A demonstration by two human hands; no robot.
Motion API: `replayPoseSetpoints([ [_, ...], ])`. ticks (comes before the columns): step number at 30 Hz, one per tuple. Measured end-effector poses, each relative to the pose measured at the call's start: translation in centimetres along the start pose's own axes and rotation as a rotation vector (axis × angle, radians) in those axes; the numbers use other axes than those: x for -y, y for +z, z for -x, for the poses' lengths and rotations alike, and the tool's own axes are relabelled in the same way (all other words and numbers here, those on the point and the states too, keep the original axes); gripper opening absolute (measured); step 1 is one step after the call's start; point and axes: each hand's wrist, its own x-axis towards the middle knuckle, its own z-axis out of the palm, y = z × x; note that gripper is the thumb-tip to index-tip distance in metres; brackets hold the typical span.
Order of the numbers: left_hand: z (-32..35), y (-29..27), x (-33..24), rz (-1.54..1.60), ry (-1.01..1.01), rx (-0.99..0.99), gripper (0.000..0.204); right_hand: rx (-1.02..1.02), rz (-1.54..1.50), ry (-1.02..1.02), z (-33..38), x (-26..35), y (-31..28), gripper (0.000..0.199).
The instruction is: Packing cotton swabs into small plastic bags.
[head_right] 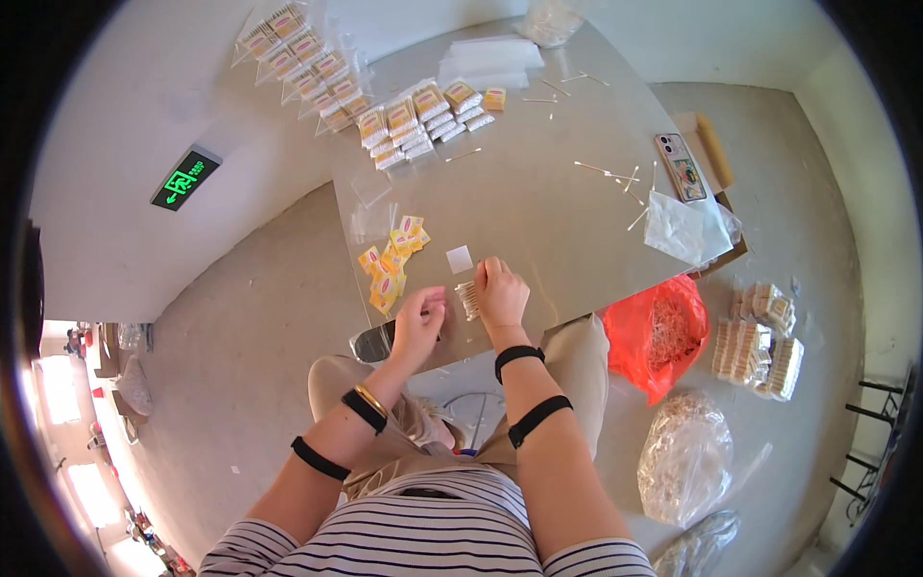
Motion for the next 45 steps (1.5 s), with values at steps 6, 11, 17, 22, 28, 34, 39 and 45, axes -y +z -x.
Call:
replayPoseSetpoints([
  [6,3.3,2.7,-1.8,-0.677,0.458,-0.030,0.102,-0.090,0.013,-0.081,-0.4,0.1,0.3,0.019],
  [11,-0.1,2.7,-1.0,-0.622,0.439,-0.059,0.110,-0.093,0.034,-0.099,-0.6,-0.5,-0.1,0.018],
  [17,-2.7,2.0,-1.5,-0.646,0.446,0.001,0.106,-0.094,-0.122,0.008,-1.0,-0.6,-1.3,0.011],
  [22,-2.6,2.0,-1.1,-0.714,0.473,0.020,0.097,0.126,-0.181,-0.151,-2.8,-1.0,-3.2,0.010],
  [28,-1.8,2.6,-1.3,-0.721,0.452,-0.029,0.089,0.335,0.024,-0.477,-5.3,-0.8,-2.3,0.025],
  [34,-2.4,2.0,-2.2,-0.776,0.506,-0.032,0.092,0.438,0.131,-0.588,-7.6,-0.4,-1.8,0.032],
  [39,-3.2,1.7,-3.5,-0.824,0.435,0.093,0.099,0.565,-0.001,-0.522,-7.8,-0.5,-1.5,0.034],
  [45,-3.9,1.8,-2.6,-0.917,0.498,0.092,0.103,0.516,-0.183,-0.403,-7.9,-0.1,0.2,0.037],
])
